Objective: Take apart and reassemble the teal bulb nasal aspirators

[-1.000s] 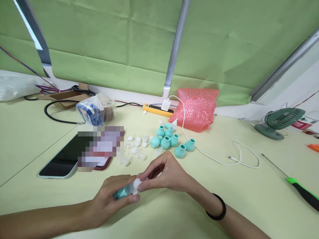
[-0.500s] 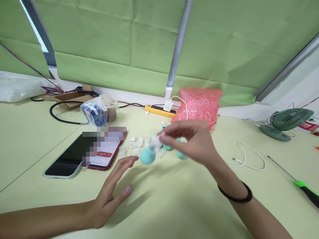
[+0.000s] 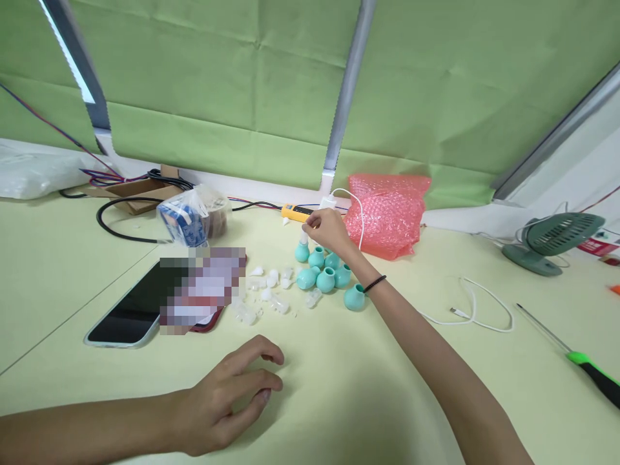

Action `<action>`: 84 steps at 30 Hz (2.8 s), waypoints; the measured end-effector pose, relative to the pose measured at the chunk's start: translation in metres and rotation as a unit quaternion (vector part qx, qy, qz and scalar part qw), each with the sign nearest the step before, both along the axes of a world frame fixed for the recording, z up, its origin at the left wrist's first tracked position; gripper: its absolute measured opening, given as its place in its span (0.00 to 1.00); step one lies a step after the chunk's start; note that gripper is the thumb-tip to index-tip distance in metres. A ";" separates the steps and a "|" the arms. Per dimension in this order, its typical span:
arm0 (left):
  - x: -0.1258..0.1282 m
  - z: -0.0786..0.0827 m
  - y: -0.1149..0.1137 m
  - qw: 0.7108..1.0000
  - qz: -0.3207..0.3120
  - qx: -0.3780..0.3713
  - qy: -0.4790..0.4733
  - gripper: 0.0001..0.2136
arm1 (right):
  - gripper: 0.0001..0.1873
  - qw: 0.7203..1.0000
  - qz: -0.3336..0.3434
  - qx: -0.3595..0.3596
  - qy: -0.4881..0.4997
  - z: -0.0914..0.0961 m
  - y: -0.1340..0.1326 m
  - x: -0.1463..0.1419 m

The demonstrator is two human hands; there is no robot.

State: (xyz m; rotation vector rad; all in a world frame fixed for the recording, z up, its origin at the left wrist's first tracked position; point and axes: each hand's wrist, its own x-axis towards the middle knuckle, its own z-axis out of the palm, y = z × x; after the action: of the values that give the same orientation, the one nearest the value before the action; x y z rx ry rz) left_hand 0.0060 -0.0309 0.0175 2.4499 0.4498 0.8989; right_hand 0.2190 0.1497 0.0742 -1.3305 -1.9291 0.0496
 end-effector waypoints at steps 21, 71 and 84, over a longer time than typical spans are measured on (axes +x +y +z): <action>0.002 -0.007 -0.002 0.999 0.012 0.038 0.027 0.09 | 0.09 0.925 0.145 -0.040 -0.349 -0.046 -0.123 -0.034; 0.015 -0.015 0.011 0.969 0.144 -0.186 0.079 0.08 | 0.08 0.992 0.049 -0.101 -0.049 -0.093 -0.150 -0.005; 0.017 -0.016 0.012 0.973 0.141 -0.166 0.075 0.08 | 0.05 0.991 0.104 -0.089 -0.007 -0.085 -0.153 -0.007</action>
State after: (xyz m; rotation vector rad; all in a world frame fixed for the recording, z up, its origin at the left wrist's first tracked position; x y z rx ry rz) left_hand 0.0231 -0.0193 0.0016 2.1836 0.9421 0.6827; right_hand 0.2119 -0.0033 -0.0109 -1.2400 -2.1087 0.3239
